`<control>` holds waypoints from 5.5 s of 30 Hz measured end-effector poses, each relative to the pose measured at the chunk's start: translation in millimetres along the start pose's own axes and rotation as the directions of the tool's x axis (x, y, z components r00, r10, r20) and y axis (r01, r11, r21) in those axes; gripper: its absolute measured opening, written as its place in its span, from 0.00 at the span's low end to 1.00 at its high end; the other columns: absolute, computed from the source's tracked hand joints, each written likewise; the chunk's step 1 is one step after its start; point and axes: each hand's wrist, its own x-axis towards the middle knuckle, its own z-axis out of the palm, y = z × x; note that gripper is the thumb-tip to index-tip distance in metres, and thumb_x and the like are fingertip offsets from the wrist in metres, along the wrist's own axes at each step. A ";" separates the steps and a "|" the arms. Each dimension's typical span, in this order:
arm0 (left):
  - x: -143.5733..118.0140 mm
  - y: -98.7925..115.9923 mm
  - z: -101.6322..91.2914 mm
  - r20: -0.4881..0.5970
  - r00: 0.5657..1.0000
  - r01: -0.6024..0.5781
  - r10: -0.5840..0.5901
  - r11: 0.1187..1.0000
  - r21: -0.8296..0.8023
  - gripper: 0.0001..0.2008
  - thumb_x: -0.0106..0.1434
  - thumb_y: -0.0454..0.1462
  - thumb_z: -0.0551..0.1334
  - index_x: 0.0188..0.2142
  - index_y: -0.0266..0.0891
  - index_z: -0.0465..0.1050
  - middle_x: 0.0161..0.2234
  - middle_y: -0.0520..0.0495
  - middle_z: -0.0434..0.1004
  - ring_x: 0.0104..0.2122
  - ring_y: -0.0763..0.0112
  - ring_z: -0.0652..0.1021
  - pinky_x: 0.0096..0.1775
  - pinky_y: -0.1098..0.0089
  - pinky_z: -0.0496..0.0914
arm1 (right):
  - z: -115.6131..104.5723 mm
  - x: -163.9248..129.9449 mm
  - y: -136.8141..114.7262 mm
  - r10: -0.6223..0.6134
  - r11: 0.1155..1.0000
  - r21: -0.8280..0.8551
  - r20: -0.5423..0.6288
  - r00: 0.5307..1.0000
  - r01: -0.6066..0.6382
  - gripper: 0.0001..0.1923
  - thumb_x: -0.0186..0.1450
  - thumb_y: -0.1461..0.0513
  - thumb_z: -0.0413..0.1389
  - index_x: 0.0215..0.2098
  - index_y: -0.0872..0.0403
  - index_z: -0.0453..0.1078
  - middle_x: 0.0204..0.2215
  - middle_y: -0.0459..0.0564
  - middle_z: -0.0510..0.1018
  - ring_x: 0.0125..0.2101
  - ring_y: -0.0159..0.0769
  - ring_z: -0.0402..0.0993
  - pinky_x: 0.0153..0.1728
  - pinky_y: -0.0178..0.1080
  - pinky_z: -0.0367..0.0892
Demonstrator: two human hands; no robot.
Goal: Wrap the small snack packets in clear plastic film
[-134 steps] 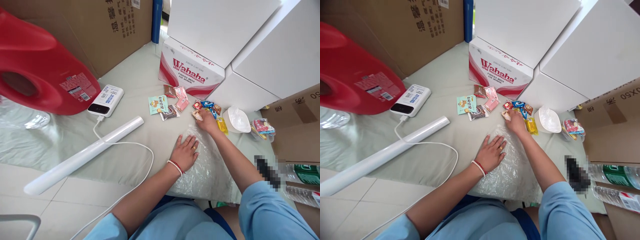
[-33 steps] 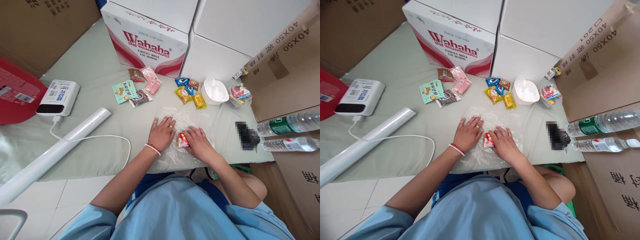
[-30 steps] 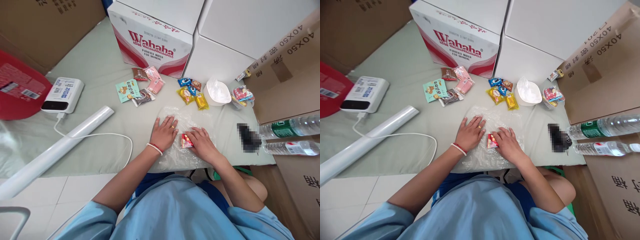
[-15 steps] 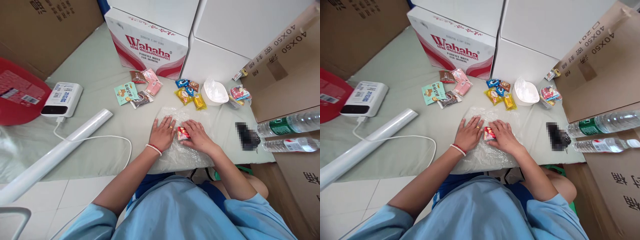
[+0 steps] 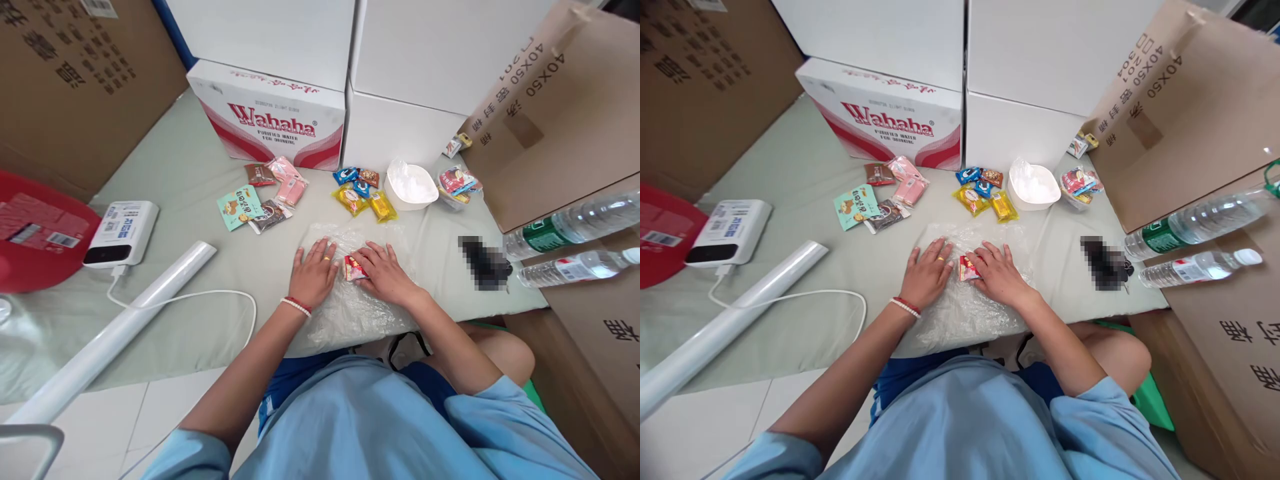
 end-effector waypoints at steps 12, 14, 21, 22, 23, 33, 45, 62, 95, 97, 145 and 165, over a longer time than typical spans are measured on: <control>-36.5 -10.4 -37.7 -0.128 0.978 -0.165 0.162 0.986 -0.017 0.21 0.72 0.37 0.52 0.61 0.41 0.71 0.68 0.38 0.67 0.70 0.55 0.64 0.68 0.45 0.57 | -4.9 -5.7 -4.4 -0.024 0.996 0.082 -0.034 0.999 0.027 0.40 0.70 0.47 0.58 0.74 0.51 0.52 0.72 0.61 0.57 0.74 0.56 0.45 0.69 0.72 0.40; -51.8 -20.8 -41.4 -0.016 0.966 -0.258 0.257 0.965 -0.050 0.23 0.69 0.32 0.51 0.60 0.44 0.71 0.65 0.41 0.72 0.67 0.59 0.69 0.67 0.47 0.60 | -10.9 -16.9 1.0 -0.037 0.990 0.132 -0.081 0.996 0.048 0.40 0.71 0.46 0.57 0.75 0.51 0.51 0.73 0.61 0.56 0.74 0.54 0.45 0.69 0.70 0.41; -100.2 -49.0 -48.0 0.167 0.898 -0.369 0.408 0.903 -0.219 0.31 0.58 0.29 0.57 0.62 0.42 0.65 0.68 0.38 0.66 0.67 0.59 0.68 0.70 0.46 0.55 | -5.5 -109.0 40.0 -0.153 0.920 0.362 -0.014 0.988 0.147 0.46 0.66 0.44 0.63 0.75 0.48 0.51 0.73 0.60 0.55 0.73 0.50 0.49 0.70 0.57 0.56; -102.9 -48.1 -46.6 0.162 0.898 -0.372 0.410 0.902 -0.220 0.30 0.61 0.32 0.59 0.63 0.43 0.64 0.69 0.38 0.65 0.67 0.57 0.68 0.70 0.45 0.55 | 1.1 -122.3 44.2 -0.139 0.923 0.364 0.012 0.990 0.125 0.49 0.64 0.44 0.65 0.75 0.48 0.51 0.73 0.60 0.54 0.73 0.51 0.48 0.70 0.58 0.56; -104.2 -46.4 -44.4 0.157 0.902 -0.368 0.403 0.906 -0.211 0.28 0.63 0.35 0.60 0.63 0.43 0.64 0.69 0.37 0.65 0.67 0.56 0.68 0.70 0.43 0.55 | 8.3 -133.5 47.2 -0.113 0.927 0.362 0.022 0.993 0.098 0.49 0.63 0.45 0.66 0.75 0.48 0.52 0.73 0.60 0.54 0.73 0.52 0.47 0.69 0.59 0.56; -90.7 -35.8 -36.0 0.068 0.971 -0.203 0.231 0.937 -0.285 0.11 0.73 0.41 0.54 0.40 0.45 0.74 0.57 0.44 0.80 0.54 0.62 0.79 0.63 0.50 0.66 | 30.8 -143.7 49.8 -0.014 0.886 0.453 -0.184 0.983 0.097 0.14 0.75 0.60 0.51 0.48 0.46 0.80 0.59 0.55 0.76 0.62 0.46 0.68 0.62 0.58 0.68; -45.4 -36.8 -43.8 -0.104 0.994 -0.036 -0.017 0.871 -0.491 0.14 0.70 0.48 0.56 0.36 0.43 0.74 0.45 0.43 0.82 0.48 0.61 0.79 0.55 0.57 0.73 | -38.6 -62.3 77.8 0.226 0.715 0.696 -0.137 0.964 -0.069 0.20 0.69 0.46 0.57 0.40 0.53 0.79 0.36 0.51 0.79 0.39 0.38 0.76 0.45 0.42 0.71; -52.6 9.8 -55.1 -0.663 0.730 0.104 -0.168 0.985 -0.136 0.08 0.69 0.37 0.58 0.44 0.41 0.74 0.44 0.39 0.76 0.51 0.54 0.75 0.55 0.50 0.68 | -19.5 -11.3 102.7 0.494 0.861 0.270 -0.248 0.834 -0.430 0.18 0.68 0.58 0.54 0.53 0.56 0.75 0.42 0.55 0.82 0.43 0.45 0.76 0.50 0.47 0.69; -10.5 81.9 4.5 -0.118 0.988 -0.096 0.098 0.995 0.023 0.14 0.75 0.38 0.55 0.39 0.41 0.79 0.38 0.41 0.78 0.45 0.57 0.74 0.42 0.57 0.62 | -22.1 -5.3 29.5 -0.157 0.895 0.371 -0.258 0.953 0.248 0.08 0.72 0.66 0.52 0.42 0.52 0.74 0.33 0.48 0.72 0.34 0.34 0.71 0.36 0.35 0.64; -11.0 79.3 5.6 -0.124 0.989 -0.084 0.082 0.996 -0.005 0.11 0.74 0.39 0.57 0.42 0.42 0.79 0.39 0.42 0.79 0.45 0.56 0.75 0.42 0.58 0.62 | -9.0 -12.3 25.7 -0.098 0.874 0.429 -0.306 0.947 0.230 0.08 0.73 0.65 0.52 0.43 0.51 0.73 0.34 0.48 0.72 0.34 0.35 0.71 0.37 0.35 0.65; -19.7 70.9 -15.4 -0.104 0.977 0.084 -0.185 0.789 -0.609 0.12 0.67 0.36 0.57 0.46 0.39 0.76 0.45 0.41 0.80 0.42 0.64 0.80 0.48 0.62 0.75 | -4.9 -11.8 8.8 -0.241 0.837 0.428 -0.273 0.932 0.341 0.12 0.74 0.61 0.52 0.50 0.51 0.77 0.41 0.55 0.75 0.45 0.42 0.70 0.49 0.47 0.69; -26.6 87.5 2.8 -0.018 0.995 -0.095 0.102 0.970 0.223 0.17 0.72 0.31 0.53 0.56 0.40 0.72 0.53 0.35 0.74 0.58 0.48 0.70 0.40 0.57 0.69 | 17.4 -31.6 59.2 0.322 0.904 0.365 -0.237 0.917 -0.223 0.06 0.62 0.62 0.63 0.31 0.52 0.69 0.44 0.55 0.76 0.49 0.47 0.70 0.51 0.48 0.68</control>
